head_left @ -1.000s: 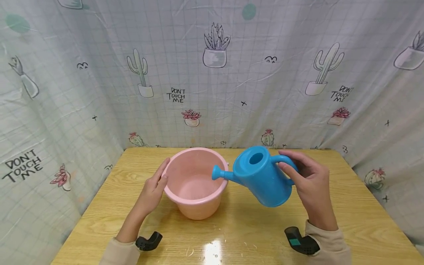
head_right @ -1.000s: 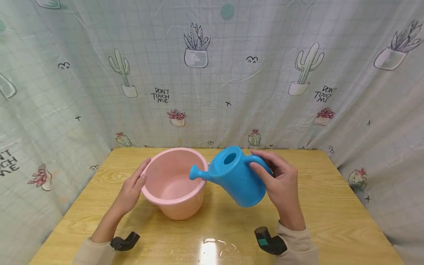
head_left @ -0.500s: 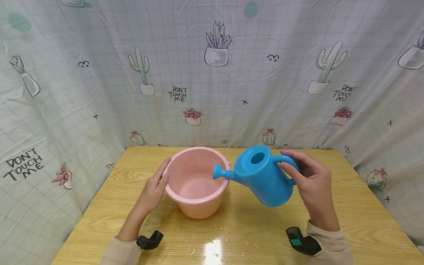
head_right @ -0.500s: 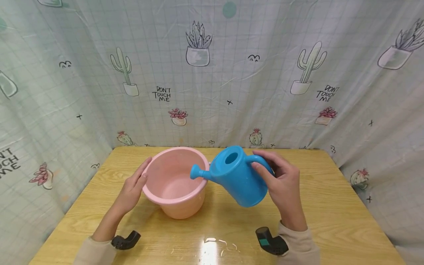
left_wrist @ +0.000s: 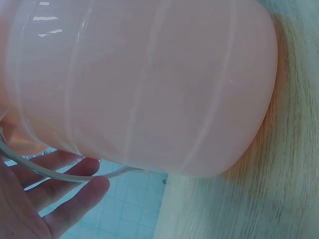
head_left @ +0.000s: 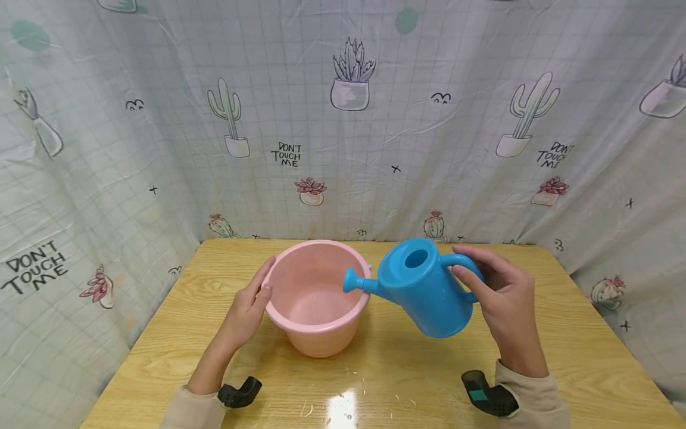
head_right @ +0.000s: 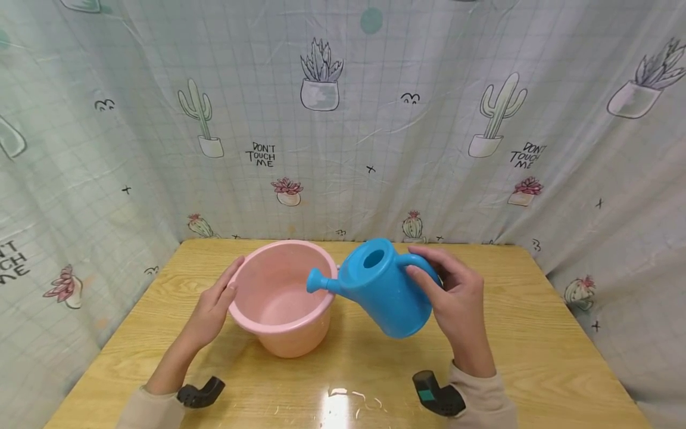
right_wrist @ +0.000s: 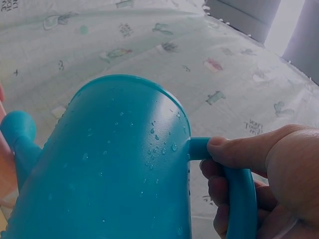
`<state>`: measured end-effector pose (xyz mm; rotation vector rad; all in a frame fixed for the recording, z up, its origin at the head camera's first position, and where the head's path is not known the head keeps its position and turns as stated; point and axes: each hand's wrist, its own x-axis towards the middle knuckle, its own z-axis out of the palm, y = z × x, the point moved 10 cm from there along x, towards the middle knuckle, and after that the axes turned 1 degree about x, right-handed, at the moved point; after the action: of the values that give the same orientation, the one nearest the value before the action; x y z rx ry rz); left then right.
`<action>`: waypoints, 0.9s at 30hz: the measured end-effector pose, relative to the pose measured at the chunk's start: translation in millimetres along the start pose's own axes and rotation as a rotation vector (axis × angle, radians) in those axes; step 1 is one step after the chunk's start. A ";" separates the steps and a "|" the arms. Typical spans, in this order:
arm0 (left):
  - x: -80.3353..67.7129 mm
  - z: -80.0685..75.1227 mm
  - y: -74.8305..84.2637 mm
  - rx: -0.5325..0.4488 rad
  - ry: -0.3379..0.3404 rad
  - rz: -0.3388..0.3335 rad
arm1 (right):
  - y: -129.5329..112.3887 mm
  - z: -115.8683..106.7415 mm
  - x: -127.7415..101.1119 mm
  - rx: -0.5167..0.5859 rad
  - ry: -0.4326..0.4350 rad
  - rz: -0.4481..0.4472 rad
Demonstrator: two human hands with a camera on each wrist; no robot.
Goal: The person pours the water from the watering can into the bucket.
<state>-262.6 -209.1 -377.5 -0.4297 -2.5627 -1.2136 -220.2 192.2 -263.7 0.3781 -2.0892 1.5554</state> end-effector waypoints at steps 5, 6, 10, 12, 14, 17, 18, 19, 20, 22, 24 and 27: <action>0.2 -0.7 2.5 0.006 0.002 0.011 | -0.3 0.2 0.0 0.002 0.002 0.006; 0.2 -0.8 2.6 0.005 0.002 0.013 | -0.3 0.2 0.0 0.002 0.003 0.006; -0.1 -0.7 2.9 0.000 0.002 0.016 | 0.5 0.2 -0.1 0.005 0.009 0.017; -0.4 -0.6 2.5 -0.002 0.001 0.014 | 1.7 -0.2 -0.2 0.012 0.017 0.033; -0.7 -0.5 2.5 -0.001 0.001 0.012 | 2.9 -0.8 -0.6 0.016 0.030 0.054; -0.8 -0.5 2.5 0.001 0.002 0.015 | 3.8 -1.7 -0.8 0.039 0.050 0.077; -0.8 -0.5 2.6 0.001 0.003 0.015 | 3.9 -1.9 -0.9 0.044 0.056 0.083; -0.7 -0.6 2.7 0.000 0.003 0.016 | 4.1 -2.0 -0.9 0.052 0.061 0.087; -0.6 -0.6 2.9 0.000 0.003 0.018 | 4.2 -2.1 -1.1 0.057 0.067 0.090; -0.5 -0.4 3.2 -0.001 0.002 0.020 | 4.2 -2.2 -1.3 0.063 0.077 0.092; -0.4 -0.4 3.4 -0.002 0.002 0.021 | 4.3 -2.3 -1.5 0.061 0.087 0.093; -0.5 -0.3 3.6 -0.005 0.001 0.021 | 4.0 -2.6 -1.6 0.068 0.103 0.084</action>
<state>-260.7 -207.3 -375.0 -0.4561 -2.5486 -1.2128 -220.3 195.8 -267.2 0.2311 -2.0007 1.6610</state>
